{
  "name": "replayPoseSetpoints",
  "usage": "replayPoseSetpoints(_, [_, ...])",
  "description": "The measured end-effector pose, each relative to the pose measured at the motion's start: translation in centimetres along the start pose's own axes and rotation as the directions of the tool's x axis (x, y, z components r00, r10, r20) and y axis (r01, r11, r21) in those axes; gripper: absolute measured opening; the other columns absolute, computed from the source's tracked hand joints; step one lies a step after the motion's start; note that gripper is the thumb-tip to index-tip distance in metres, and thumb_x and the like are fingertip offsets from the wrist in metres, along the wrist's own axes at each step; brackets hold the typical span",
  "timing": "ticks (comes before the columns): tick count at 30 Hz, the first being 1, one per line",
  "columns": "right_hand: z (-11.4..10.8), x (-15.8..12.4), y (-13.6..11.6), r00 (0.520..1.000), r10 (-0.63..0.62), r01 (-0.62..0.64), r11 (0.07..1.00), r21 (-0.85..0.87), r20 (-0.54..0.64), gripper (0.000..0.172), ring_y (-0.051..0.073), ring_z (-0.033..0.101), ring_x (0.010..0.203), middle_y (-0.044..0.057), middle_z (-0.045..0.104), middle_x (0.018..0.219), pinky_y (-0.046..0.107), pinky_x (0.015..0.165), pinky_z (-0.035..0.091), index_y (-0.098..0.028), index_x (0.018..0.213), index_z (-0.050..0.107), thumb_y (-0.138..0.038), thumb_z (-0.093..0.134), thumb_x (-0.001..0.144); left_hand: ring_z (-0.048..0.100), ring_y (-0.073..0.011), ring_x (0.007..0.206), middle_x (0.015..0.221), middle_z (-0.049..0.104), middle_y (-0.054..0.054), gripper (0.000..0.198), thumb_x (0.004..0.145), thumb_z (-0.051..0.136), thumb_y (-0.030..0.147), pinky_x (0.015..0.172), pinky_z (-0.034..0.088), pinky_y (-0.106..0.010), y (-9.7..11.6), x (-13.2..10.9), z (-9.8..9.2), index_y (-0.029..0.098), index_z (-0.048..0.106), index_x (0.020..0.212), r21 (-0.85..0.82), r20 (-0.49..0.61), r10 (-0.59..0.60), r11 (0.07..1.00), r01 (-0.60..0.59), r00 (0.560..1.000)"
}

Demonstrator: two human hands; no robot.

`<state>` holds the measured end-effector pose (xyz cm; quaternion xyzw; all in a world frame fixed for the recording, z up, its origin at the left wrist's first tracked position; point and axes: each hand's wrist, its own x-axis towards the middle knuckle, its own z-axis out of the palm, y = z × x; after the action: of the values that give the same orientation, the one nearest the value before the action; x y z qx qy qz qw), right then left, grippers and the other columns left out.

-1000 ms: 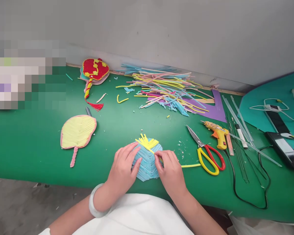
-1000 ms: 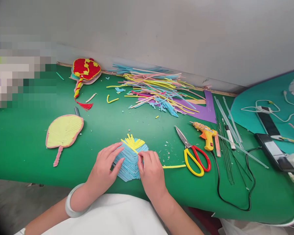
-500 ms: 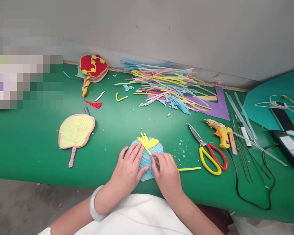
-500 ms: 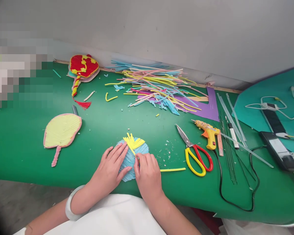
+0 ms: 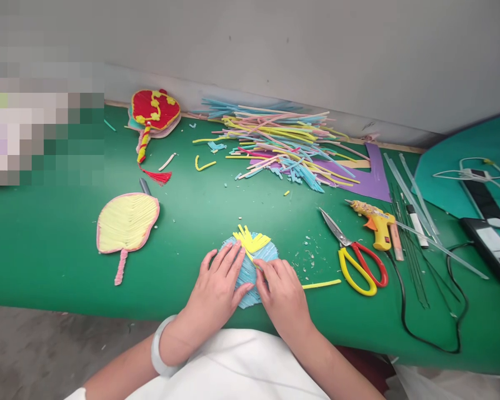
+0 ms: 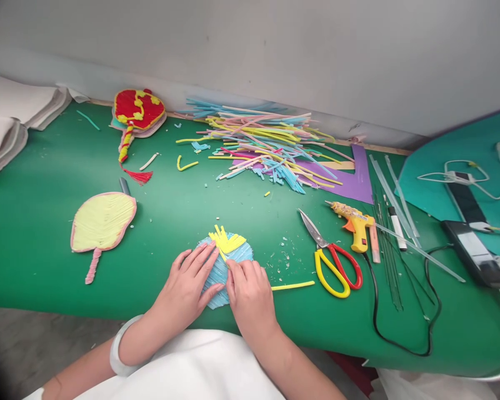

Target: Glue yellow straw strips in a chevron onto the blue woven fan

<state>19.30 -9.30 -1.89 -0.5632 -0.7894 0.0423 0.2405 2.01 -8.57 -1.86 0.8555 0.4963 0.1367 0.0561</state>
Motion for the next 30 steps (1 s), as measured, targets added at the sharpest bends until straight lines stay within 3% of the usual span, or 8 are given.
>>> replayPoseSetpoints(15, [-0.5,0.7,1.2,0.992,-0.014,0.005,0.997,0.075,0.124,0.019,0.02,0.056,0.081,0.005,0.063,0.084,0.033,0.074,0.044,-0.019,0.109,0.064,-0.02,0.048,0.099,0.046,-0.0322,0.136,0.148,0.049,-0.015,0.054,0.099,0.046,0.043,0.11,0.033,-0.051,0.1,0.1,0.0,0.014,0.045,0.145,-0.003,0.005,-0.016,1.0,0.016,1.0])
replayPoseSetpoints(23, [-1.4,2.2,2.7,0.961,-0.056,0.02,0.991,0.135,0.27,0.02,0.02,0.059,0.082,0.005,0.065,0.09,0.032,0.073,0.047,-0.021,0.109,0.065,-0.016,0.051,0.095,0.046,-0.0323,0.136,0.149,0.049,-0.015,0.054,0.099,0.045,0.044,0.11,0.032,-0.051,0.2,0.1,0.0,0.015,0.046,0.145,0.0,0.001,-0.015,1.0,0.015,1.0])
replayPoseSetpoints(30, [-1.7,3.2,3.6,0.946,-0.096,0.044,0.984,0.172,0.309,0.023,0.019,0.058,0.083,0.005,0.064,0.09,0.033,0.075,0.047,-0.021,0.111,0.066,-0.013,0.055,0.092,0.047,-0.0323,0.135,0.15,0.048,-0.013,0.053,0.101,0.042,0.045,0.109,0.031,-0.051,0.1,0.2,0.1,0.014,0.048,0.143,0.007,-0.001,-0.008,1.0,0.008,1.0])
